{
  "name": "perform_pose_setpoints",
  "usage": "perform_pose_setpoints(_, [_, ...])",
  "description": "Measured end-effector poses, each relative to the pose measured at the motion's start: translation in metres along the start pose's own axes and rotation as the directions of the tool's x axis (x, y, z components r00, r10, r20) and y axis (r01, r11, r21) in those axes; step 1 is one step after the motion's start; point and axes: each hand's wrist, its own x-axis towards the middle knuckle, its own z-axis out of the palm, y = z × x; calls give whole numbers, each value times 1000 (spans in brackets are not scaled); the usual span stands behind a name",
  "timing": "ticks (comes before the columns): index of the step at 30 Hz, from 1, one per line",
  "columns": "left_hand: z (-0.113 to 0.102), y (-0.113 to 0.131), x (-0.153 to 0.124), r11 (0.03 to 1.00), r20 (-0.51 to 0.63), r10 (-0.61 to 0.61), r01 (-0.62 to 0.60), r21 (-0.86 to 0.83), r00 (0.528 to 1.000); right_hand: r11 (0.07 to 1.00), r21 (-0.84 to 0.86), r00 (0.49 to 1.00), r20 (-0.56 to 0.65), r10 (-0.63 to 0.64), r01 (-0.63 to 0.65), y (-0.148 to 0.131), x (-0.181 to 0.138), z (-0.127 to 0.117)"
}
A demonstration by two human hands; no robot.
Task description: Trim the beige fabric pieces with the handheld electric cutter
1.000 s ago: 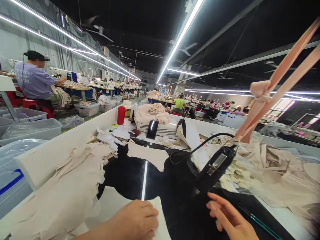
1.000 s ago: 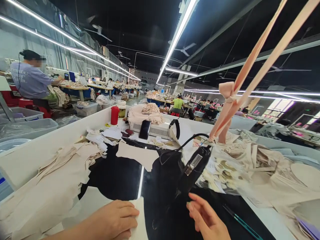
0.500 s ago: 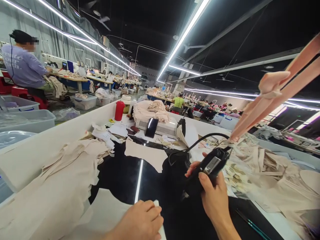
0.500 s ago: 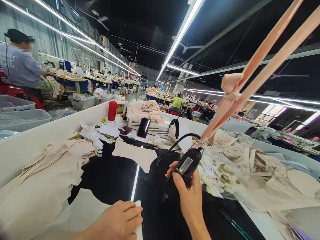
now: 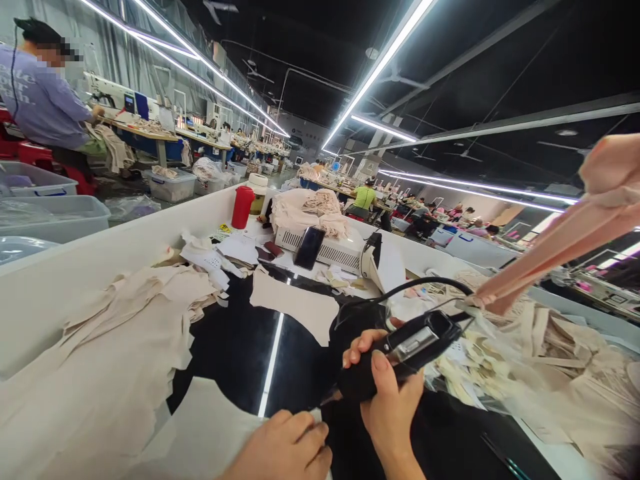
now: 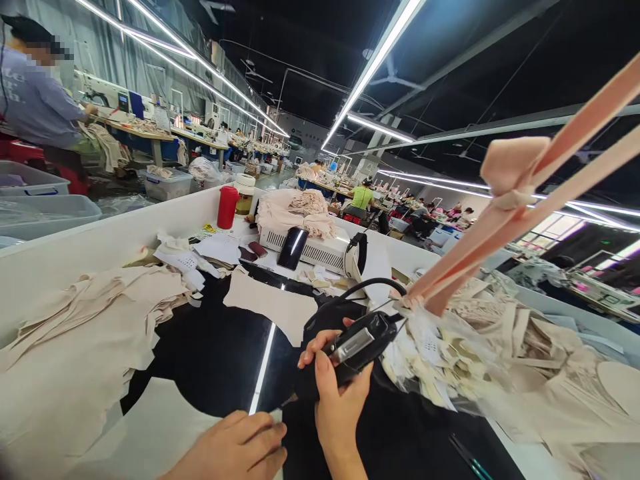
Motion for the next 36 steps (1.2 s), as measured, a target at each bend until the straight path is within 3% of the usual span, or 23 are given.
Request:
perform_pose_setpoints(7, [-5,0,3,1000,3,11,-11,3,1000,995,94,999,51,9,-14,-4,-1,-5])
perform_pose_setpoints(18, [-8,1,7,1000,-54,-10,10,-4,999,998,60,1000,32,-1,-1,-1,-3,-4])
perform_pose_setpoints(36, [-4,1,1,999,8,17,-17,30,1000,994,104,999,38,13,-16,-3,-4,-5])
